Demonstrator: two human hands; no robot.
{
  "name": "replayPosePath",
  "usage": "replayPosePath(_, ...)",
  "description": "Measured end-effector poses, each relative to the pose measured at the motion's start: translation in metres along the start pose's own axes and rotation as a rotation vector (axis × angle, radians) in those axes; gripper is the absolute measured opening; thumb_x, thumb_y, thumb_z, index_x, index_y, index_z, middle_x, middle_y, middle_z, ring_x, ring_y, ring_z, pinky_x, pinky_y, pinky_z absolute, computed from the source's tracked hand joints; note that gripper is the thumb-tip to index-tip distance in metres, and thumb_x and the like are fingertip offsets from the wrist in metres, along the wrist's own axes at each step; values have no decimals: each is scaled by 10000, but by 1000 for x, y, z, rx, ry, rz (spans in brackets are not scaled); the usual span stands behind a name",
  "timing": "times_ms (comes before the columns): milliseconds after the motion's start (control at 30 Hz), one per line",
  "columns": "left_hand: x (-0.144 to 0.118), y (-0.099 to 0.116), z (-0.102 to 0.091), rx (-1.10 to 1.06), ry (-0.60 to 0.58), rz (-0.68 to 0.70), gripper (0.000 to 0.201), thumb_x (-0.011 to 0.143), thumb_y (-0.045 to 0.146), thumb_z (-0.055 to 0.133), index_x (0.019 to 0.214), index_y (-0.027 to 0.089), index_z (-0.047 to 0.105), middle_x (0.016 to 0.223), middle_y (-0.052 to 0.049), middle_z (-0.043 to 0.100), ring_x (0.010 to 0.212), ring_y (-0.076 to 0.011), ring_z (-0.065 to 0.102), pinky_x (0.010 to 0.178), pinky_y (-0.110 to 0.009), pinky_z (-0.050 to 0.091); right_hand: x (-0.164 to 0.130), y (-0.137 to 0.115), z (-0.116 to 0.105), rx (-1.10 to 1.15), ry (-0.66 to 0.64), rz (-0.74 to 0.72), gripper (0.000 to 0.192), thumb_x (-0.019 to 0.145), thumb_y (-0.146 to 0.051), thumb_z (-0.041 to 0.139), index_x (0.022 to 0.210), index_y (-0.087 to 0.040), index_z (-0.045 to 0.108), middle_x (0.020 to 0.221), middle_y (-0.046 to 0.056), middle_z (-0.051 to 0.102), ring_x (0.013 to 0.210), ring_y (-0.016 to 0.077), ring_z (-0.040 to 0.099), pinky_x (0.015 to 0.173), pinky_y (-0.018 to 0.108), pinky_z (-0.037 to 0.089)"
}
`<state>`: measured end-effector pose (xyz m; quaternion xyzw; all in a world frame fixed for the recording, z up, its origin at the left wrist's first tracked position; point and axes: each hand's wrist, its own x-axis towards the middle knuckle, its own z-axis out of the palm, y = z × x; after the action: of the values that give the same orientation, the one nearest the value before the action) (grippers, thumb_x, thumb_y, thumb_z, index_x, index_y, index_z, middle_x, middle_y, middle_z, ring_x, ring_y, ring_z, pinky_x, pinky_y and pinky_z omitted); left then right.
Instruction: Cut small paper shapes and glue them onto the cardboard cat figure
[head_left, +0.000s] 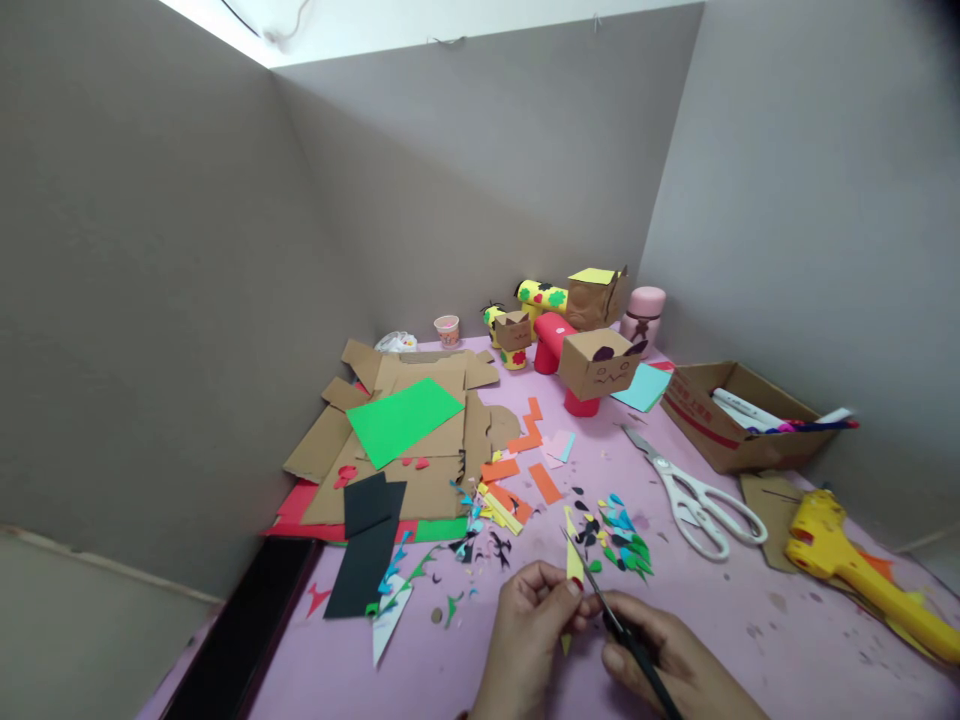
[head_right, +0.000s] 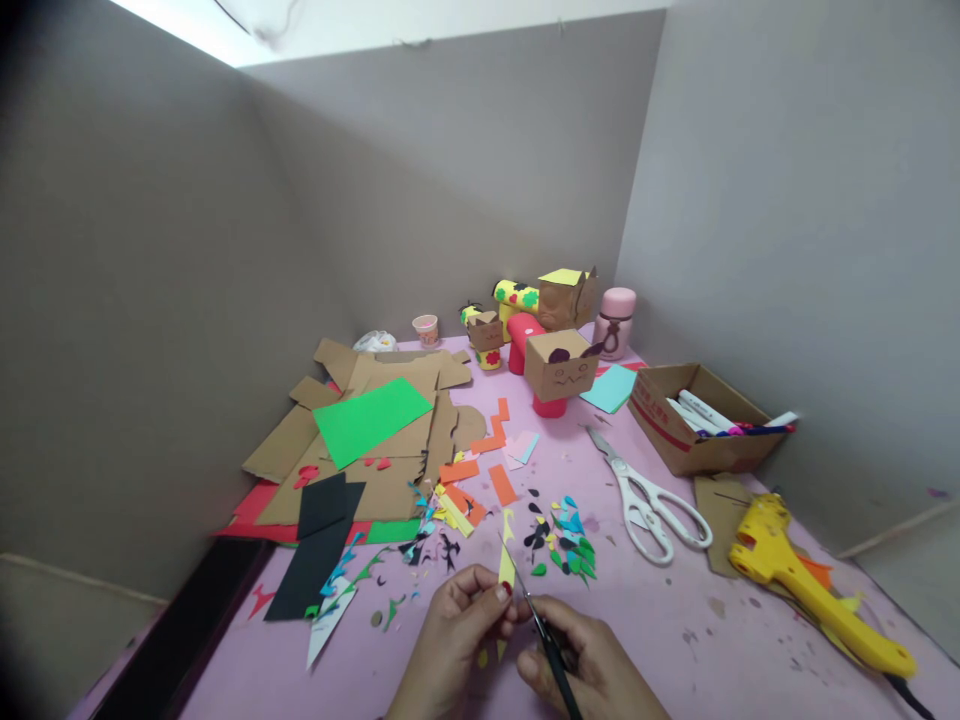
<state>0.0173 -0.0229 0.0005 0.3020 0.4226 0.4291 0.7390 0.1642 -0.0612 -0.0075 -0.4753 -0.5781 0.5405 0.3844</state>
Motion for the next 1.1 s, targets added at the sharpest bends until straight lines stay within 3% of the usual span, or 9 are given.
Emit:
replayPosePath(233, 1, 1, 0, 5, -6, 23, 295, 595, 350, 792, 597, 138, 586, 504, 1, 601, 500, -95, 507, 534, -210, 340, 0, 1, -2, 4, -11, 17, 464, 762, -586, 572, 991, -195, 672, 746, 35, 590, 759, 236, 545, 715, 324, 463)
replayPosePath(533, 2, 6, -1, -20, 75, 55, 314, 584, 376, 788, 631, 140, 586, 529, 11, 600, 481, -85, 487, 481, -195, 351, -1, -1, -2, 29, -65, 98, 451, 747, -619, 559, 897, -195, 588, 670, -36, 386, 609, 146, 343, 551, 248, 314)
replayPosePath(1100, 5, 8, -7, -2, 151, 110, 271, 630, 354, 770, 662, 134, 615, 558, 9, 620, 506, -80, 492, 523, -188, 364, -5, -1, 0, 20, -111, 145, 456, 731, -629, 573, 873, -195, 577, 612, -63, 298, 586, 132, 283, 527, 246, 234)
